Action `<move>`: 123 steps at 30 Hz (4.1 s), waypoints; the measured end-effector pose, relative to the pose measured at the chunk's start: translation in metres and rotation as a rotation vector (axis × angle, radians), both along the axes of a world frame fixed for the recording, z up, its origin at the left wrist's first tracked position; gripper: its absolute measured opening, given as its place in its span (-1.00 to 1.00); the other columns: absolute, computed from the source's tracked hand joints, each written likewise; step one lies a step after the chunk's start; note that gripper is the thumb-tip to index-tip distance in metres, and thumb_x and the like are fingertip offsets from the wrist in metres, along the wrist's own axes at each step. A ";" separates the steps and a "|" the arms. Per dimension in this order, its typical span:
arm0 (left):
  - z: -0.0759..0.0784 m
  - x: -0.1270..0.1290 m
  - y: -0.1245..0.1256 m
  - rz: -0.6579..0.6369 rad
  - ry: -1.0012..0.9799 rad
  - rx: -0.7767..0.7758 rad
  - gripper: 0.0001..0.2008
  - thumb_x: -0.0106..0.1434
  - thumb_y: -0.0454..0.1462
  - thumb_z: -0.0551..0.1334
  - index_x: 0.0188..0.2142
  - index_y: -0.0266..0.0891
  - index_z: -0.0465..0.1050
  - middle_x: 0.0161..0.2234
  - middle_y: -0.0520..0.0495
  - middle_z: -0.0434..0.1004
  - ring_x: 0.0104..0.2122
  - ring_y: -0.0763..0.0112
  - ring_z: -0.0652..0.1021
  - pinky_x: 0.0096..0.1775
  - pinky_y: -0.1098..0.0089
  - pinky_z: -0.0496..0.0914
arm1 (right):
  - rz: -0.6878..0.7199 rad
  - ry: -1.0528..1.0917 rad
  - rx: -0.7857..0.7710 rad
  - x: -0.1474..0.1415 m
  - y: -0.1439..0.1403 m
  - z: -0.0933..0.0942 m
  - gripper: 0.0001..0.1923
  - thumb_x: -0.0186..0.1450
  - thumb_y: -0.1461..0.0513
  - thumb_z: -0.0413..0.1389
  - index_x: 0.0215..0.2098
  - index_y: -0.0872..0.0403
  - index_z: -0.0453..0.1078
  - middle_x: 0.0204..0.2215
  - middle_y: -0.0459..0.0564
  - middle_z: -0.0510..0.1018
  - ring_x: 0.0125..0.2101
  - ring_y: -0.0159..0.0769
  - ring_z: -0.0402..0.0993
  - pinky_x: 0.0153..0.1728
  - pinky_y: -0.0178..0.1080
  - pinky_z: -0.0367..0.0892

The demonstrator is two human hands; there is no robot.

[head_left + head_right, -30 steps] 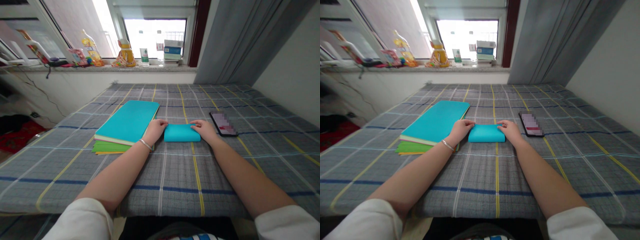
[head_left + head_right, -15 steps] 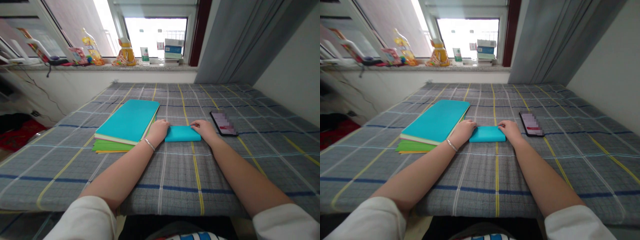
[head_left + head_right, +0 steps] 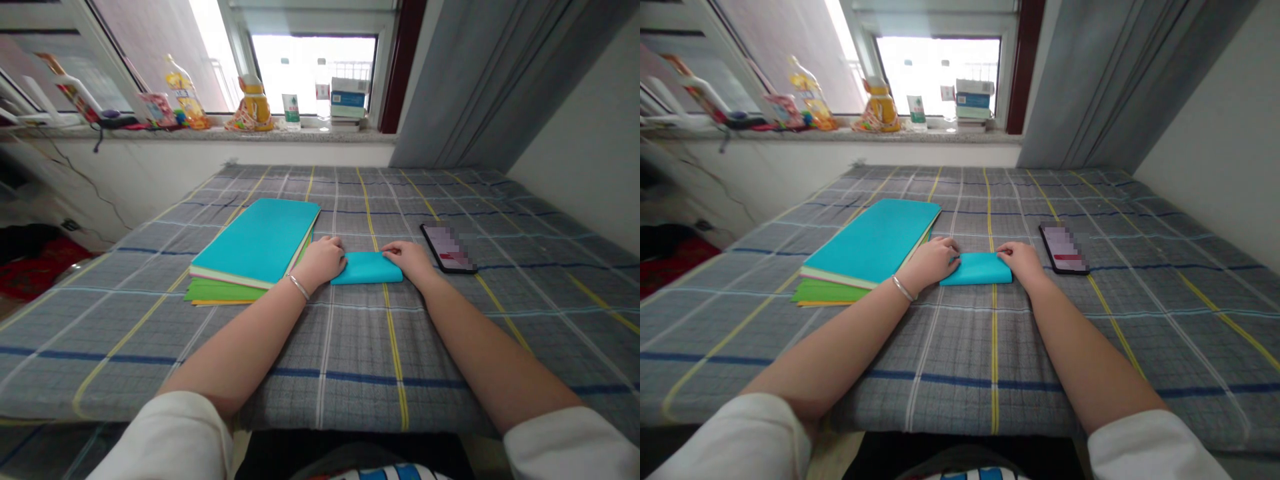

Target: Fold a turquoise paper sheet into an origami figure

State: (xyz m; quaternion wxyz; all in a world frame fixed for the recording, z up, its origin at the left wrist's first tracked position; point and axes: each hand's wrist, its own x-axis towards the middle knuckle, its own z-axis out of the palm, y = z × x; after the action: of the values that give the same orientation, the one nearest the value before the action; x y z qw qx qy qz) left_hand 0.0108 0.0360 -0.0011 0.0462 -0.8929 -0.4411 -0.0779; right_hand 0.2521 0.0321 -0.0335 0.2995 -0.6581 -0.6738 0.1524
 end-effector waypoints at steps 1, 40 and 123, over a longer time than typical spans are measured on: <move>0.001 0.002 -0.001 0.007 0.005 -0.005 -0.71 0.30 -0.21 0.15 -0.24 -0.31 0.63 -0.18 -0.24 0.54 -0.13 0.17 0.50 -0.05 0.24 0.38 | -0.001 -0.003 -0.001 0.000 0.000 0.000 -0.86 0.18 0.25 0.21 -0.31 0.01 0.61 -0.41 -0.04 0.65 -0.33 -0.22 0.56 -0.17 -0.18 0.40; -0.032 0.014 -0.024 -0.084 0.011 -0.118 -0.35 0.43 0.04 -0.08 0.37 -0.26 0.02 0.37 -0.15 0.02 0.36 0.05 0.07 0.30 0.06 0.01 | -0.011 0.054 0.032 0.002 -0.001 -0.002 -0.84 0.19 0.28 0.19 -0.28 0.04 0.60 -0.33 -0.01 0.64 -0.32 -0.24 0.54 -0.20 -0.19 0.39; 0.000 -0.044 0.003 -0.126 -0.027 -0.397 -0.27 0.19 -0.10 0.28 0.33 -0.05 0.13 0.38 -0.05 0.02 0.37 -0.05 -0.02 0.31 -0.04 -0.07 | 0.429 -0.252 -0.317 0.020 -0.041 0.038 -0.75 0.04 0.20 0.29 -0.33 0.04 0.38 -0.42 -0.12 0.44 -0.44 -0.34 0.35 -0.47 -0.29 0.18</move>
State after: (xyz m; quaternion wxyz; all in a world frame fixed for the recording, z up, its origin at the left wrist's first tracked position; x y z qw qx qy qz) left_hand -0.0333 0.0391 -0.0010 -0.1414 -0.9092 -0.3916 -0.0043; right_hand 0.2719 -0.0085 0.0047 0.0676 -0.5531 -0.7971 0.2326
